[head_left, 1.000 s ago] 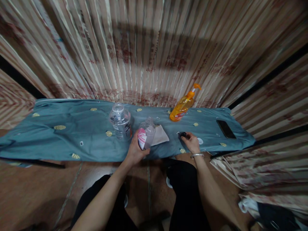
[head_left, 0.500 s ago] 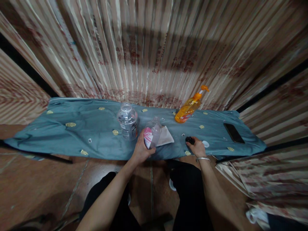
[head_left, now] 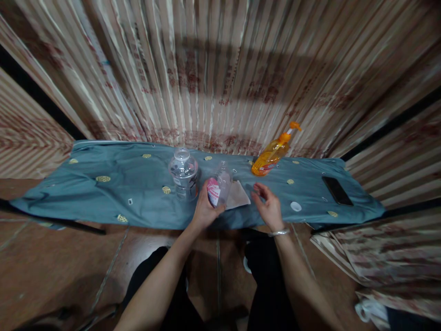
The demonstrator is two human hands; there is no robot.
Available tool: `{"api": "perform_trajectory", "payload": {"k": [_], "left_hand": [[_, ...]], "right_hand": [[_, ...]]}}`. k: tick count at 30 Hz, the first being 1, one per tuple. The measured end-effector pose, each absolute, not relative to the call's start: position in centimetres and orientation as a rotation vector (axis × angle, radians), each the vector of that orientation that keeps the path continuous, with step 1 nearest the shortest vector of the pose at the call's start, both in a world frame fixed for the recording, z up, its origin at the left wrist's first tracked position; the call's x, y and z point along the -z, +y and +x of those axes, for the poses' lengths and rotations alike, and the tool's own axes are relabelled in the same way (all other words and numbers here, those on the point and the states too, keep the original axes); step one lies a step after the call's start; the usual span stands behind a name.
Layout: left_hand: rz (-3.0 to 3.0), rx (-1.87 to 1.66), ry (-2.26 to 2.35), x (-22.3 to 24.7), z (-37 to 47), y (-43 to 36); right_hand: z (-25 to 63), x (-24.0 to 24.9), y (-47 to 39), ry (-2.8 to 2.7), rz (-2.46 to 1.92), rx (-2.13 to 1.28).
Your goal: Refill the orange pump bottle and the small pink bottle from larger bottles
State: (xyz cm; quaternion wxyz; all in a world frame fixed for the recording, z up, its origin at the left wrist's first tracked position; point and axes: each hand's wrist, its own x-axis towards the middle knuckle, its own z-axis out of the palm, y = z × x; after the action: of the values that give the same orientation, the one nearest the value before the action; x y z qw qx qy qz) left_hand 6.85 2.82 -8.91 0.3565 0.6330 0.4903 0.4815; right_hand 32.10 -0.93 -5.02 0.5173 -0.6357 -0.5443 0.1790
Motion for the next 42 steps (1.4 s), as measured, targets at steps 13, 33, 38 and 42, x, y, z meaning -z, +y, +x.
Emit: {"api": "perform_trajectory", "payload": {"k": [13,33,38,42], "left_hand": [[1.657,-1.288,1.190,9.8,10.1,5.9],[1.639,-1.205,1.211,12.0,8.6,2.9],[1.576,-1.239,1.319,10.8,4.3,0.0],[1.473,-1.281,1.466,10.1,0.1,-0.3]], "right_hand": [[24.4,2.7,2.0,-1.415,-1.331,-0.732],[25.7,5.6,2.3,-1.292,-1.509,-0.688],[25.5,6.1,2.4,-1.360,-1.559,-0.694],[25.4,6.6,2.4,-1.393,-1.611,-0.670]]}}
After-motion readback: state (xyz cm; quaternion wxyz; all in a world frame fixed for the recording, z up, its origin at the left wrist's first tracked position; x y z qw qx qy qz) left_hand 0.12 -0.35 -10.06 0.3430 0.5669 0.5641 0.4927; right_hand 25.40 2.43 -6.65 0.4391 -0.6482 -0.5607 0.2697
